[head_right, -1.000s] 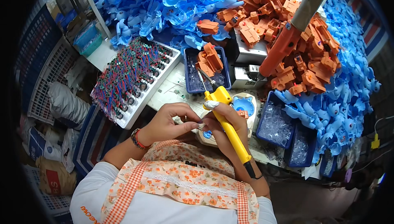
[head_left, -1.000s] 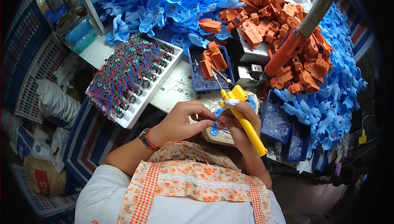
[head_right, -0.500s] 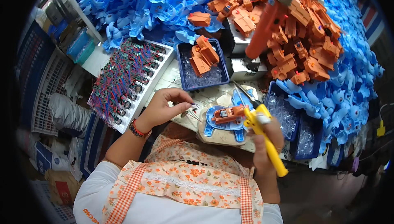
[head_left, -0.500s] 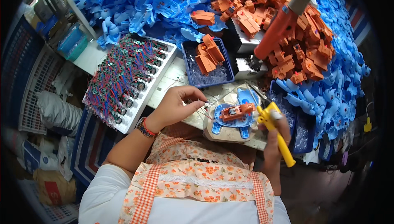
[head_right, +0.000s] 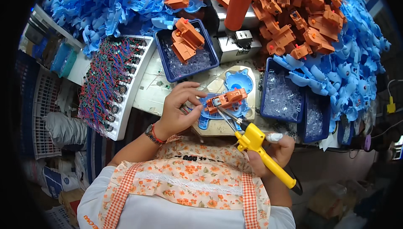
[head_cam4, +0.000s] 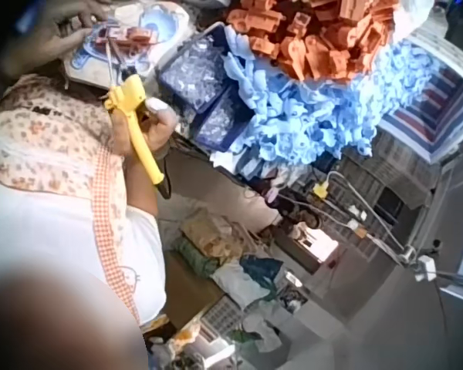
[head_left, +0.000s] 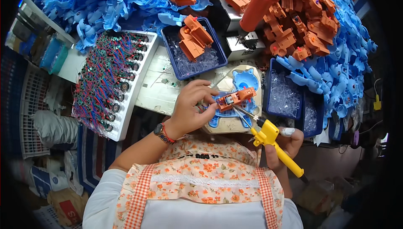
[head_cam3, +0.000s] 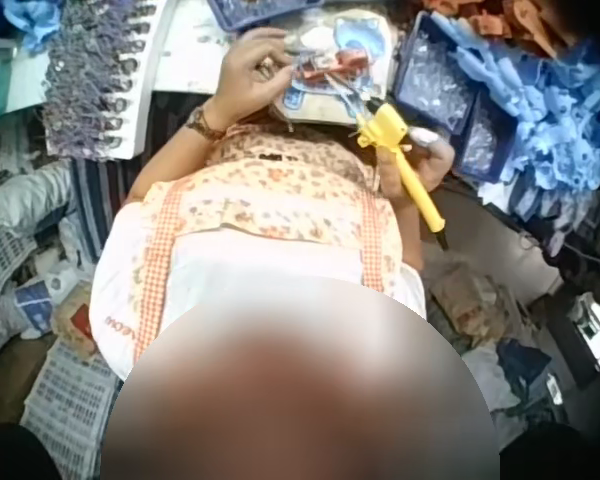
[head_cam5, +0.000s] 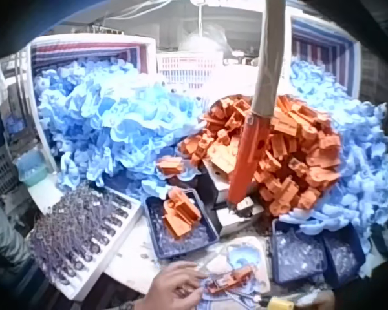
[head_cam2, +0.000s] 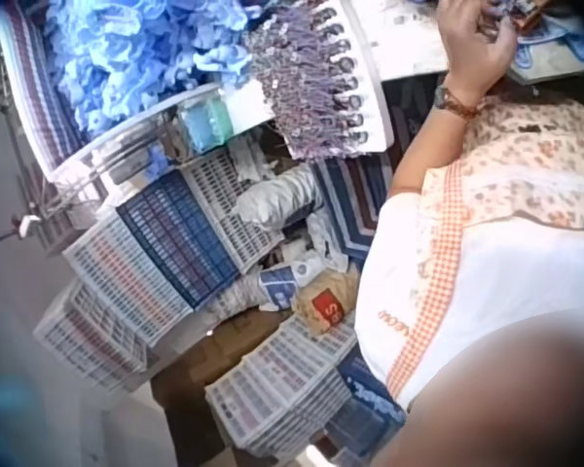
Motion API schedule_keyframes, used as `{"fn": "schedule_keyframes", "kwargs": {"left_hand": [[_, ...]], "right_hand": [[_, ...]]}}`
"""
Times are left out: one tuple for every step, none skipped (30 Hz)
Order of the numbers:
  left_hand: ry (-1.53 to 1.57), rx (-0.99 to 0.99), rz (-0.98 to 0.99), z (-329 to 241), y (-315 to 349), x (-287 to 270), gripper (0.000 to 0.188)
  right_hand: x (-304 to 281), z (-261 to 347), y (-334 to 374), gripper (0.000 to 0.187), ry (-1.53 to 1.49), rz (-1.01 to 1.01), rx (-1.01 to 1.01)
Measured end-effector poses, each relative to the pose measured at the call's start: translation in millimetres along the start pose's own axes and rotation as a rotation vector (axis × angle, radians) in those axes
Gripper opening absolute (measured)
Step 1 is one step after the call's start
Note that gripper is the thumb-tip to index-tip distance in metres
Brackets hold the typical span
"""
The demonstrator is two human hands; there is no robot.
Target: Assembling and applying adhesive to plastic toy pony parts at a factory workstation.
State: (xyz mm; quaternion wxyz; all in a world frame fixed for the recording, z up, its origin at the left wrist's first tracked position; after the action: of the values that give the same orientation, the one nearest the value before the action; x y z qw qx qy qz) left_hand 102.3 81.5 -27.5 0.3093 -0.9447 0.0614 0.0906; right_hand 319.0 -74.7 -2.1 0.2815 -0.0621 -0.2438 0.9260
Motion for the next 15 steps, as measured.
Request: {"fn": "schedule_keyframes", "kwargs": {"left_hand": [[0.057,-0.060,0.023,7,3,4,0.005],[0.059,-0.060,0.021,9,4,4,0.005],[0.040,-0.064,0.036,10,6,6,0.005],[0.020,-0.068,0.052,11,7,7,0.006],[0.018,-0.069,0.050,11,8,7,0.006],[0.000,-0.036,0.046,7,8,6,0.006],[-0.016,-0.004,0.042,4,9,6,0.007],[-0.012,-0.004,0.046,5,10,7,0.007],[-0.005,-0.014,0.041,7,11,7,0.007],[0.003,-0.023,0.036,8,12,7,0.008],[0.004,-0.025,0.037,10,14,9,0.008],[0.014,-0.039,0.008,13,14,7,0.007],[0.024,-0.053,-0.021,15,15,6,0.008],[0.024,-0.055,-0.022,16,15,6,0.008],[0.035,-0.061,-0.030,17,16,6,0.008]], "right_hand": [[3,-3,-2,0.056,-0.017,-0.016,0.036],[0,-9,-2,0.054,-0.014,-0.034,0.007],[0,-10,-2,0.054,-0.013,-0.032,0.006],[0,-10,-2,0.054,-0.023,-0.018,0.010],[2,-11,0,0.055,-0.036,-0.004,0.016],[9,-3,1,0.056,-0.071,0.024,-0.053],[9,2,3,0.055,-0.057,0.051,-0.127],[15,8,5,0.055,-0.043,0.121,-0.193],[23,14,4,0.056,-0.033,0.195,-0.259],[36,28,-3,0.061,0.096,0.335,-0.379],[39,33,-1,0.065,0.153,0.347,-0.447],[46,40,0,0.062,0.185,0.390,-0.483],[56,51,-1,0.059,0.218,0.432,-0.520],[59,55,-2,0.059,0.219,0.433,-0.518],[65,59,0,0.060,0.260,0.456,-0.564]]}}
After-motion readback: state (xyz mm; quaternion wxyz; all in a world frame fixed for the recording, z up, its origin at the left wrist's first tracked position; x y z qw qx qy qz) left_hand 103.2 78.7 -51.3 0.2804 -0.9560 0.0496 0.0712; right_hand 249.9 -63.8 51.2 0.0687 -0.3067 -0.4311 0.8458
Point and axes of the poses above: each hand's wrist, its own y-axis away from the middle knuckle, its own x-axis out of the palm, z = x × y, the point moved 10 cm from there along -y, towards the middle knuckle, and after that the axes turned 13 degrees about -z, right-handed, at the moved point
